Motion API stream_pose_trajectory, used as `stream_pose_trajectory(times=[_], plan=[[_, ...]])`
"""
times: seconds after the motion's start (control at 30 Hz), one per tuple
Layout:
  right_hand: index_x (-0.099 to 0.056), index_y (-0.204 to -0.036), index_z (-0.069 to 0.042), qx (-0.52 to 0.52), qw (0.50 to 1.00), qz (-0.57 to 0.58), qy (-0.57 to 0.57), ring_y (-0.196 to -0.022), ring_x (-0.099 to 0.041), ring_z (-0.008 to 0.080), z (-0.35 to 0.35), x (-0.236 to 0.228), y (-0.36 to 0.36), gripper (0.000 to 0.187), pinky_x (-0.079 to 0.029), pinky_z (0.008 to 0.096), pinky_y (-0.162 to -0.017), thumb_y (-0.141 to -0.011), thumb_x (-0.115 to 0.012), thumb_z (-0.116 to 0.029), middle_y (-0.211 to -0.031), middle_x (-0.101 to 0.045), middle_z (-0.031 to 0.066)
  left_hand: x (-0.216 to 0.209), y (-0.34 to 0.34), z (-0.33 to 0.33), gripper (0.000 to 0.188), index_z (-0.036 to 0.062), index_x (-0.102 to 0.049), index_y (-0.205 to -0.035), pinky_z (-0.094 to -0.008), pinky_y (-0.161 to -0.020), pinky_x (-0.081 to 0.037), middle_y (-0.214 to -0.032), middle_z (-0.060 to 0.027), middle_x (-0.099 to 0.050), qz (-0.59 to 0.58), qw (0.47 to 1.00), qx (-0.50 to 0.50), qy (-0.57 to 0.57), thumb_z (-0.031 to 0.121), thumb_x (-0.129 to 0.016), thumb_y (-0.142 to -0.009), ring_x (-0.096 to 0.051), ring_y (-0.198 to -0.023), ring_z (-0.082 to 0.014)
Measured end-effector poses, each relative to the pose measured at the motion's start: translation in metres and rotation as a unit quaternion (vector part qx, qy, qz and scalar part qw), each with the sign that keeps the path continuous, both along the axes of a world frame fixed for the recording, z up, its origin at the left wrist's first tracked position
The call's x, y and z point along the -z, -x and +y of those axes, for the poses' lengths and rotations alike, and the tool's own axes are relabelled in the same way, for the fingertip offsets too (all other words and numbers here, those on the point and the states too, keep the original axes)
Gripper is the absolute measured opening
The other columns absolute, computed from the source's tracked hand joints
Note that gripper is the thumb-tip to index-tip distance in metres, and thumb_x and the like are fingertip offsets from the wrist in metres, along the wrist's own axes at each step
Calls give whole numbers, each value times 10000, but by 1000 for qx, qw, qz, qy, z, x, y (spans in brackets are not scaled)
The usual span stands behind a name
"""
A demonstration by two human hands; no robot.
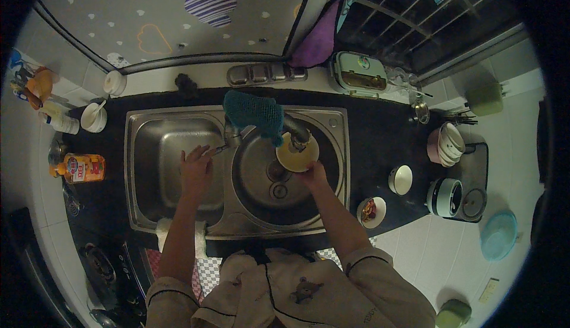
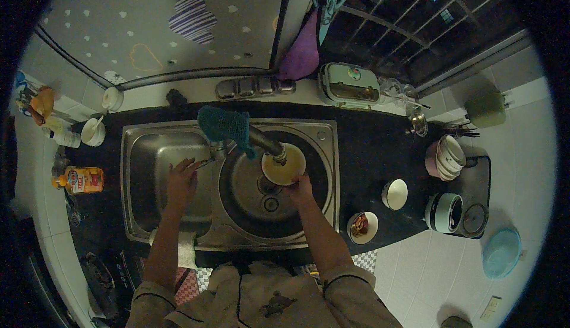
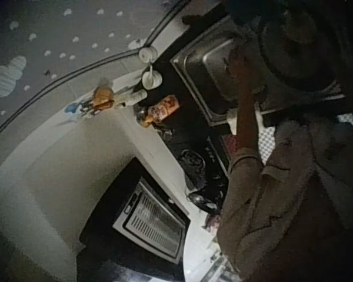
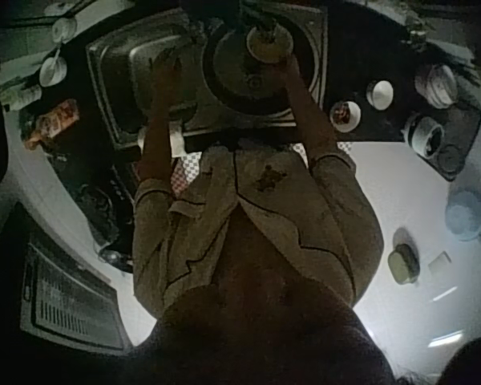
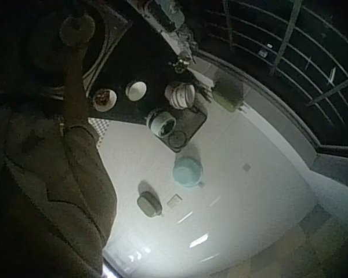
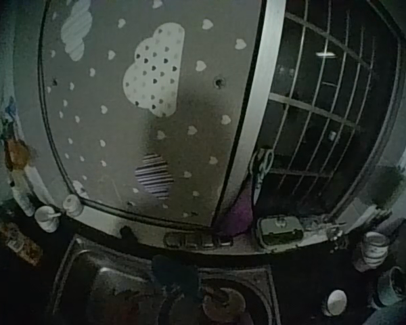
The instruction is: The person moves containers and bowls around the kitchen counter, then washes a bowl and a small plate under running water at the sink. They rinse the items and place them on the counter.
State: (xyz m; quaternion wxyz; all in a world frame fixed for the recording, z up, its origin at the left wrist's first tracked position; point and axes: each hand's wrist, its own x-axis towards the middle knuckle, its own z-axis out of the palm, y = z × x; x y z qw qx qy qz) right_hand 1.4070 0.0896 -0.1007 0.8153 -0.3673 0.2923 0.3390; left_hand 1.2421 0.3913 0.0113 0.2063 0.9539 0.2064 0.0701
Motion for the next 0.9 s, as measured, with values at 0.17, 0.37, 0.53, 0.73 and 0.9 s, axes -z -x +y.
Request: stream_pose_trajectory(times=[0.17,0.37,0.53,0.73,0.9], plan=[[-364,-1167,31,-23,999,-34,-36,-1140,-415,367,-1,-3,1,571,-355,527,-985,-604,-450,-12,-1177,-425,183,1,-1,2,315,171,-588,-1078,-558,-997,-257,-1149,-32,-557,8,1000,1,-10,80,-561,-777,-485,-1123,-251],[-378,-1157,45,-13,999,-23,-47,-1135,-427,344,1,-2,-1,566,-350,478,-1005,-597,-444,-1,-1160,-445,178,3,0,3,296,188,-603,-1054,-554,-1000,-256,-1150,-16,-556,-1,1000,-10,-9,81,-561,-781,-486,-1122,-235],[-402,-1144,35,-30,996,-52,-68,-1122,-443,335,2,-9,-2,543,-359,478,-995,-603,-443,4,-1145,-463,169,0,-3,3,281,193,-616,-1033,-560,-1001,-249,-1160,-13,-551,8,1000,-12,5,87,-566,-777,-469,-1140,-235],[-419,-1127,28,-39,999,-26,-10,-1097,-463,336,5,-21,1,508,-390,469,-962,-620,-445,6,-1129,-478,149,-4,-5,10,299,196,-612,-1050,-573,-979,-264,-1181,-49,-526,6,1000,-18,-16,88,-570,-774,-449,-1137,-286],[-331,-1232,-4,-45,995,-42,-75,-1140,-413,347,-12,10,9,602,-405,494,-937,-641,-451,-2,-1184,-419,155,3,-23,15,381,143,-535,-1149,-531,-962,-296,-1178,-100,-495,-101,989,-107,11,122,-591,-773,-442,-1117,-314]])
